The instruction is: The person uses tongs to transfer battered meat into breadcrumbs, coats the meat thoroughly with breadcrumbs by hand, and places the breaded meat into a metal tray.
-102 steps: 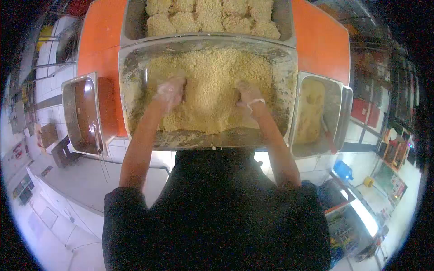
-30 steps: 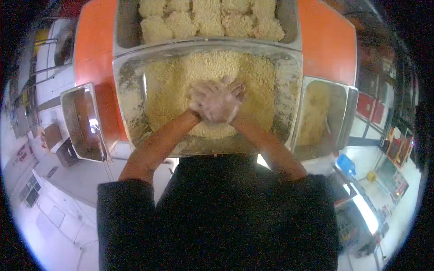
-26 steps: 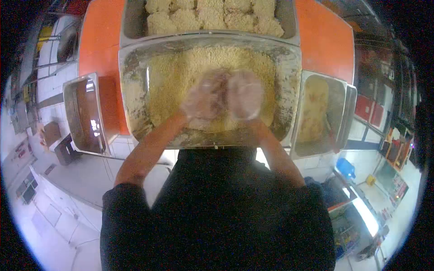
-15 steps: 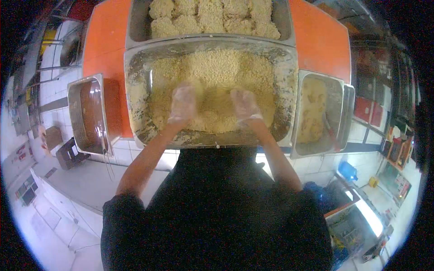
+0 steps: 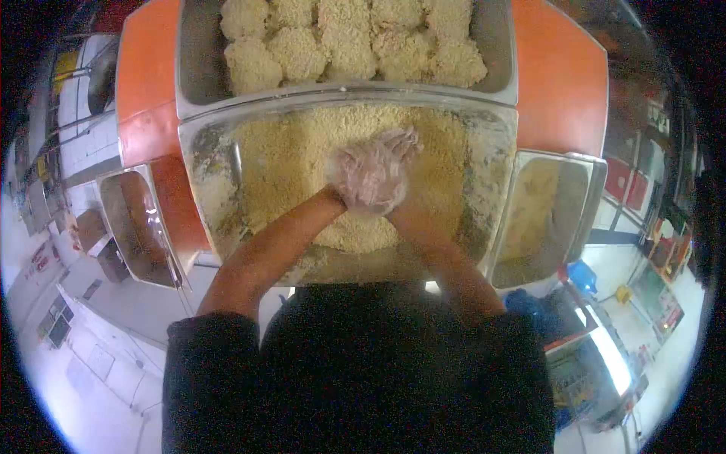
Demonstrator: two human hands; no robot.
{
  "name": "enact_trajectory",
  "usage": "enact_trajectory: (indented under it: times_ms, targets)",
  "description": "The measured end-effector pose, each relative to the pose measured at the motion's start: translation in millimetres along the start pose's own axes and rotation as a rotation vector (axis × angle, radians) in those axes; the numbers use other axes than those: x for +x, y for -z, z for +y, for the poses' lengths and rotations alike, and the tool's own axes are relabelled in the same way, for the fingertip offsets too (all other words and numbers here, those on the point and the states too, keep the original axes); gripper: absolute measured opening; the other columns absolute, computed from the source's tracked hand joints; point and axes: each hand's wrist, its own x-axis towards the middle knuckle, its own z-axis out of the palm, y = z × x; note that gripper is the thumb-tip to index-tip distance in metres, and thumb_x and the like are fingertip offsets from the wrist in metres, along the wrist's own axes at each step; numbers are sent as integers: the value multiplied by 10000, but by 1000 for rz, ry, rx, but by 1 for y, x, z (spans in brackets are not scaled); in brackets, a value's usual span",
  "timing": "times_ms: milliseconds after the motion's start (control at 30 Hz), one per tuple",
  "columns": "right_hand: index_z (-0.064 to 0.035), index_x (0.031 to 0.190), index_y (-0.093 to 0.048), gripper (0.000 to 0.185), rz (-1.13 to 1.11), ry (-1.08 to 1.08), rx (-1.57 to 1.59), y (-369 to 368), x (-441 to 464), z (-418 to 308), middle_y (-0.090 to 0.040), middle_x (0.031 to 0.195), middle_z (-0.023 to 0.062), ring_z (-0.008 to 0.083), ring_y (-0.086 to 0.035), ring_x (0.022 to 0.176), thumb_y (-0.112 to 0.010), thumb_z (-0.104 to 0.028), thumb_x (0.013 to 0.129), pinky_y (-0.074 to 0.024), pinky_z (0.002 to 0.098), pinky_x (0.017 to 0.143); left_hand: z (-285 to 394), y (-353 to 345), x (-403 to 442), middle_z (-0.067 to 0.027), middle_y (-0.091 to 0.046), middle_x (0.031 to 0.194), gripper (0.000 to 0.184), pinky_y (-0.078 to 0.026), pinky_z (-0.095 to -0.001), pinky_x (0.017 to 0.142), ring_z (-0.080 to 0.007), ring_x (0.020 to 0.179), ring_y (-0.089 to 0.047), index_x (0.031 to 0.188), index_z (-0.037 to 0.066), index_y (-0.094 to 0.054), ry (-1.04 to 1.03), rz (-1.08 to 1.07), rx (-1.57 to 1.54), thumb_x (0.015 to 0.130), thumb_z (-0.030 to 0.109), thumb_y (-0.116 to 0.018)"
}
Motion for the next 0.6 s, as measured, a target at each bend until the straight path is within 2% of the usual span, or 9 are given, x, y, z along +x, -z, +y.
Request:
enact_trajectory:
  times_ms: [233,433,567,600]
  targets:
    - [-82,1173,-546,318,51,15,29,-3,2,-12,-588,1044,116,255,-553,933,-515,-264,913,-436,392,805,12,10,-13,-124,-337,1438,506,-210,-426,1120,-276,1320,-325,1375,85,-354,23,-39,279,902,241,-443]
    - [-88,1178,-541,316,86,6,70,-18,11,-29,-582,1073,128,275,-551,971,-511,-261,915,-433,407,843,17,14,-26,-116,-341,1442,516,-239,-420,1109,-270,1312,-345,1382,94,-352,20,-4,289,899,230,-473]
    - [-91,1181,-539,315,102,65,116,-19,7,-33,-578,1093,136,288,-550,997,-508,-259,916,-430,417,869,22,11,-33,-110,-344,1444,524,-258,-415,1102,-267,1306,-359,1386,100,-351,-11,4,585,897,223,-493]
    - [-92,1182,-538,315,187,110,132,-16,4,-34,-577,1097,138,292,-550,1003,-507,-258,916,-430,419,875,26,11,-35,-109,-345,1445,526,-263,-414,1100,-266,1305,-362,1388,102,-350,-28,35,633,897,221,-498]
